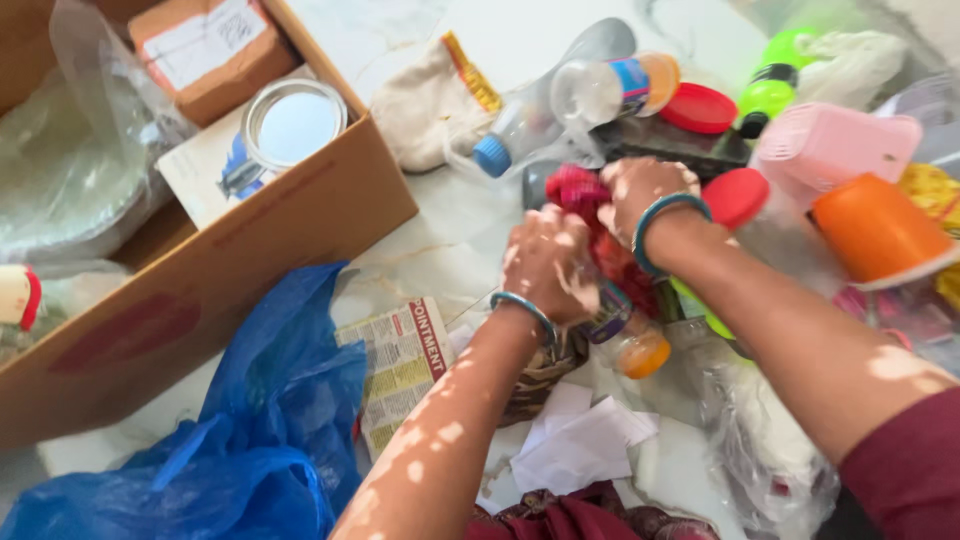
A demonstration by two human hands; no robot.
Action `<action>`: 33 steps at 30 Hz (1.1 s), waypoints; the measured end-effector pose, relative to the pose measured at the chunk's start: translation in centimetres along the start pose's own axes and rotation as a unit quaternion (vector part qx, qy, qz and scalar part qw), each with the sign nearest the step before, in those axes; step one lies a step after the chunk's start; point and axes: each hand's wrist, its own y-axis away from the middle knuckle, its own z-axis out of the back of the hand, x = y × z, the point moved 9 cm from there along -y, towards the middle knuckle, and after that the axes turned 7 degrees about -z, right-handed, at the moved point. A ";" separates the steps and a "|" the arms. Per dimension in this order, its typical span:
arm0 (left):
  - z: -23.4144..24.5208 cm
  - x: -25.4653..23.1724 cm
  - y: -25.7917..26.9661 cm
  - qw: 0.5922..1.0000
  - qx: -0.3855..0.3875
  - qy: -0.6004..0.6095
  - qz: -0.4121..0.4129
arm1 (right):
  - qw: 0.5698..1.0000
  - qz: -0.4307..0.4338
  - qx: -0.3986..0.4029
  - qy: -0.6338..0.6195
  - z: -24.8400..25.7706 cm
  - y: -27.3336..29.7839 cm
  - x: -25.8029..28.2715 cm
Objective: The person sits on the floor and wipes several plastic bottles and containers with a red cloth. They pick up each item, wipe it, and place it into a white tote bag.
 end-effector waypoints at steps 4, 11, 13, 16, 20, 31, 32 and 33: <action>1.0 0.2 -2.4 0.989 -0.094 0.115 0.012 | 0.965 0.017 -0.056 -0.257 6.1 0.2 -2.8; 0.6 -1.0 -7.4 0.964 -0.159 0.214 -0.005 | 0.778 -0.020 -0.092 -0.621 7.9 1.7 -7.5; 0.1 -1.1 -8.2 0.954 -0.148 0.261 0.004 | 0.818 0.098 -0.197 -0.531 10.3 2.7 -7.9; 0.8 -2.6 -8.5 0.929 -0.178 0.321 -0.046 | 0.819 0.096 -0.176 -0.538 9.4 3.1 -8.7; 3.0 -5.8 -9.4 0.852 -0.202 0.465 -0.133 | 0.638 -0.069 -0.035 -0.766 6.9 5.2 -10.3; 8.7 -11.7 -10.4 0.914 -0.282 0.285 -0.067 | 0.388 0.007 0.036 -0.921 14.9 10.5 -7.4; 8.7 -11.4 -10.6 0.913 -0.291 0.286 -0.021 | 0.376 0.004 0.010 -0.927 15.5 10.2 -8.4; 7.2 -10.4 -11.4 0.903 -0.218 0.364 0.061 | 0.367 -0.010 0.020 -0.930 15.8 9.7 -8.8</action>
